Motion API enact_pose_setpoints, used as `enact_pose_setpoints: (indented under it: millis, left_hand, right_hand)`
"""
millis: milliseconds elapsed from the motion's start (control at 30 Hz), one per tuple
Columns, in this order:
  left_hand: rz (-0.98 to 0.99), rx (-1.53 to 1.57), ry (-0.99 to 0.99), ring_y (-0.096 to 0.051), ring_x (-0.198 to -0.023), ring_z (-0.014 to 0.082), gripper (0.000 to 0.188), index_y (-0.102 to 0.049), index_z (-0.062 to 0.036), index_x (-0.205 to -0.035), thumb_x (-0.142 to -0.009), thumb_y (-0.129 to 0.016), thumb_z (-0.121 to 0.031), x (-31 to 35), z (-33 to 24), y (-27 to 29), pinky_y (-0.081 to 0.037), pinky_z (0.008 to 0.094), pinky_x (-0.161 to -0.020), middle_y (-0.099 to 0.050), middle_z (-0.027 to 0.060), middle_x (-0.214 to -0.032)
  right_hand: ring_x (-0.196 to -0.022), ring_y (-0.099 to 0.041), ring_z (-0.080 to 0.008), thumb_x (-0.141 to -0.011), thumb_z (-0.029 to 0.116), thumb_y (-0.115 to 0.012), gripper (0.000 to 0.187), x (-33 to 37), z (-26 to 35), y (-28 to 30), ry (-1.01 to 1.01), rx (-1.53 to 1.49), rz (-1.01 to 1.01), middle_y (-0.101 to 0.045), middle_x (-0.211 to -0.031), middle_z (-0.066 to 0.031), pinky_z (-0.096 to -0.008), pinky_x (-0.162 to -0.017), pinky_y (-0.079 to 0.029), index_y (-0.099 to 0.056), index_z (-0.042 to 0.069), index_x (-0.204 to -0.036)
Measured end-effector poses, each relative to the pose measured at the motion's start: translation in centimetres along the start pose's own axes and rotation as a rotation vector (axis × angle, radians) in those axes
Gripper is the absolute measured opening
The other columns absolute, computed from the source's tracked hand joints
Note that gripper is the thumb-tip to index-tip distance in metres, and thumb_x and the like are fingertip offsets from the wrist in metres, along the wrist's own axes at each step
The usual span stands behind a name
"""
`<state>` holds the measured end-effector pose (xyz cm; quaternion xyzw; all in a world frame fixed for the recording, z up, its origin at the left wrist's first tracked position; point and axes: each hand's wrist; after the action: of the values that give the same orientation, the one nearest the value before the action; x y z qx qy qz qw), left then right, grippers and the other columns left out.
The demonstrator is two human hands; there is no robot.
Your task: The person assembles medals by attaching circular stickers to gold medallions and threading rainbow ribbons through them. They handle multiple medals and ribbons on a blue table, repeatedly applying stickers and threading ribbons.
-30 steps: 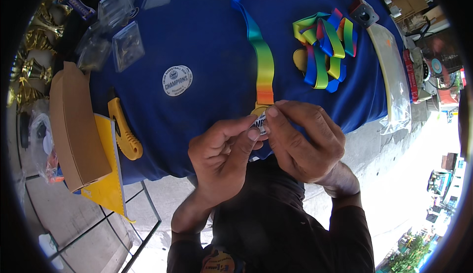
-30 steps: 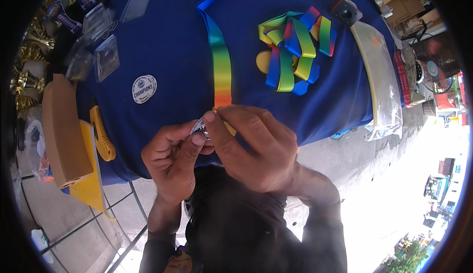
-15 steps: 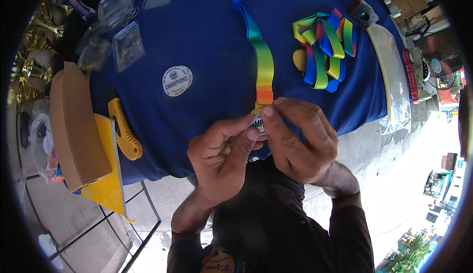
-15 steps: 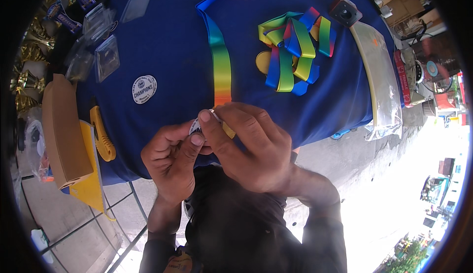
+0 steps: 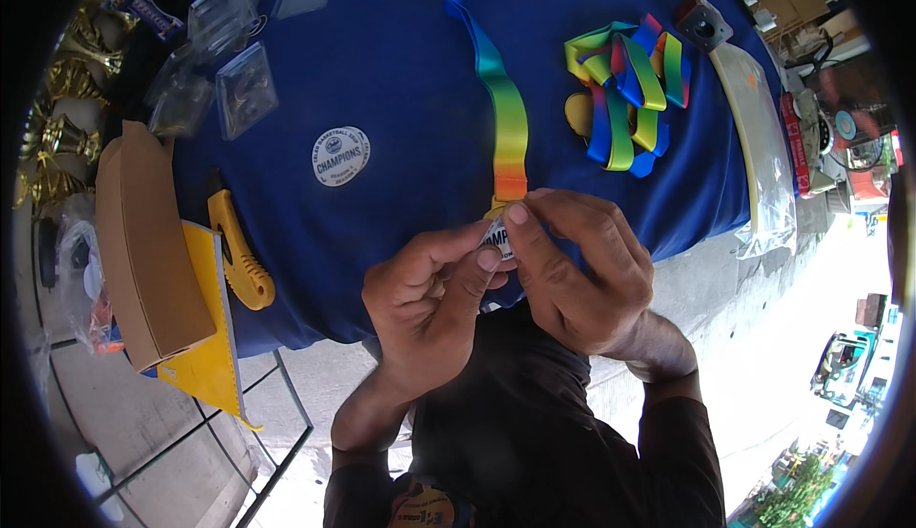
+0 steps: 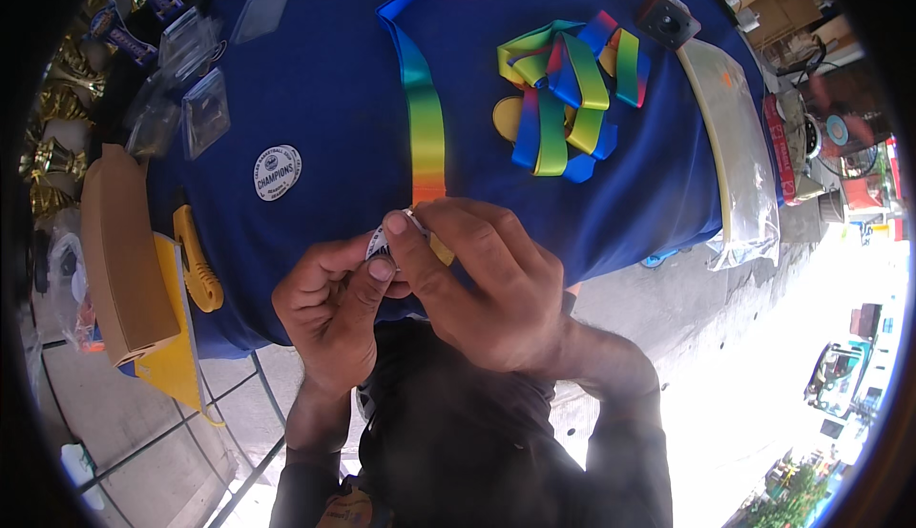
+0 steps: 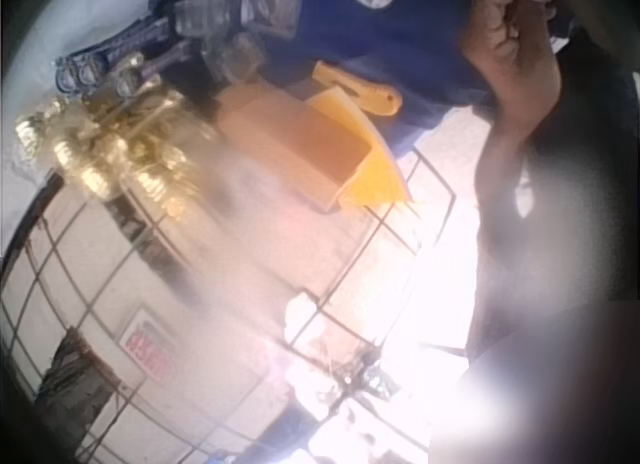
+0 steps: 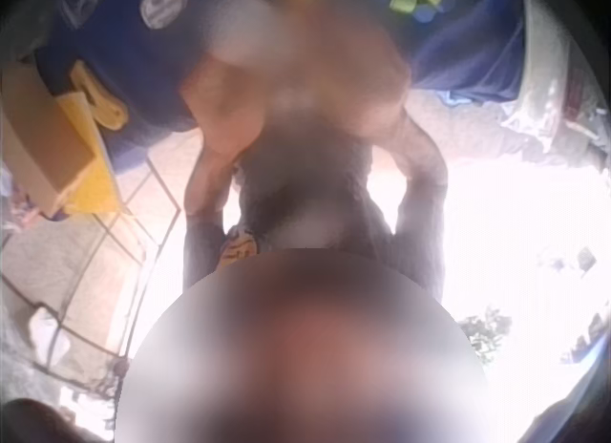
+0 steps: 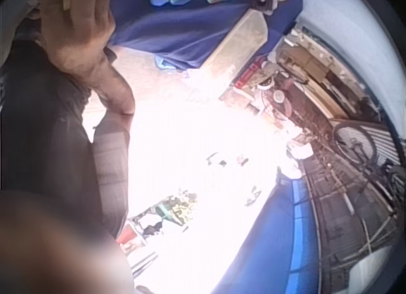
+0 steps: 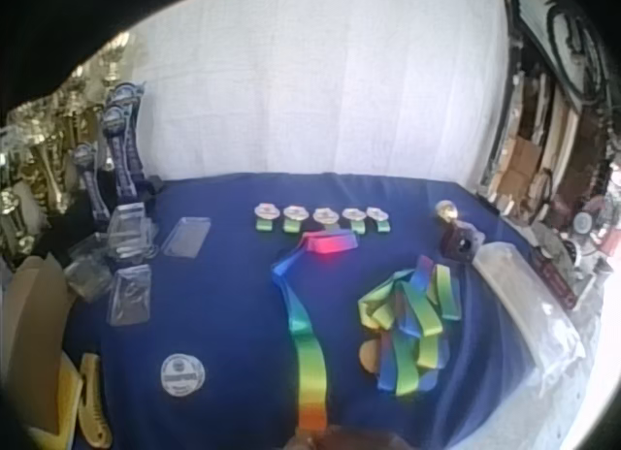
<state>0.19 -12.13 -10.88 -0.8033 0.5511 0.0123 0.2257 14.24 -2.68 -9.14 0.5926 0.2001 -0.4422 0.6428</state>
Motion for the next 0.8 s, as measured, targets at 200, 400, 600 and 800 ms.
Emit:
enact_pose_setpoints:
  millis: [200,400,600,800]
  left_hand:
    - [0.008,-0.014,-0.003,-0.076,-0.098,0.0196,0.02,-0.065,0.0083,-0.12,-0.1,-0.064,0.004,-0.1,0.0,0.0,-0.064,0.0285,-0.083,-0.076,0.0179,-0.108]
    - [0.004,-0.001,0.001,-0.076,-0.098,0.0197,0.02,-0.065,0.0083,-0.12,-0.101,-0.063,0.004,0.0,-0.1,0.0,-0.064,0.0286,-0.084,-0.076,0.0177,-0.108]
    - [0.009,-0.019,-0.009,-0.075,-0.099,0.0195,0.02,-0.065,0.0085,-0.12,-0.1,-0.063,0.004,0.0,0.1,0.0,-0.064,0.029,-0.085,-0.076,0.0175,-0.108]
    - [0.003,-0.013,0.007,-0.075,-0.099,0.0187,0.021,-0.065,0.0083,-0.121,-0.1,-0.063,0.005,0.1,0.0,-0.1,-0.064,0.0285,-0.085,-0.076,0.0169,-0.107]
  right_hand:
    - [-0.088,-0.07,-0.0264,-0.065,0.0,-0.082,0.052,0.0,0.1,0.1,-0.011,0.001,0.004,-0.066,-0.105,-0.0109,-0.0334,-0.066,-0.061,-0.077,0.002,-0.117]
    - [-0.088,-0.07,-0.0256,-0.065,0.002,-0.083,0.053,-0.3,0.3,0.2,-0.033,0.012,0.038,-0.066,-0.106,-0.0097,-0.0326,-0.065,-0.06,-0.077,0.004,-0.117]
    - [-0.089,-0.07,-0.0253,-0.071,-0.003,-0.081,0.047,-0.5,0.4,0.9,-0.07,-0.047,0.097,-0.069,-0.105,-0.0134,-0.0314,-0.067,-0.059,-0.076,0.002,-0.118]
    - [-0.088,-0.07,-0.0248,-0.073,-0.005,-0.081,0.041,-0.5,0.4,1.0,-0.05,-0.046,0.073,-0.07,-0.103,-0.0145,-0.0311,-0.067,-0.059,-0.076,0.001,-0.113]
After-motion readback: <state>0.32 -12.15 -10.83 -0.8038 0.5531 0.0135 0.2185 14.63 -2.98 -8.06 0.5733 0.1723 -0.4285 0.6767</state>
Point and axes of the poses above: each hand's wrist, its own x-axis away from the middle knuckle, its own y-axis out of the back of the hand, z = x × y
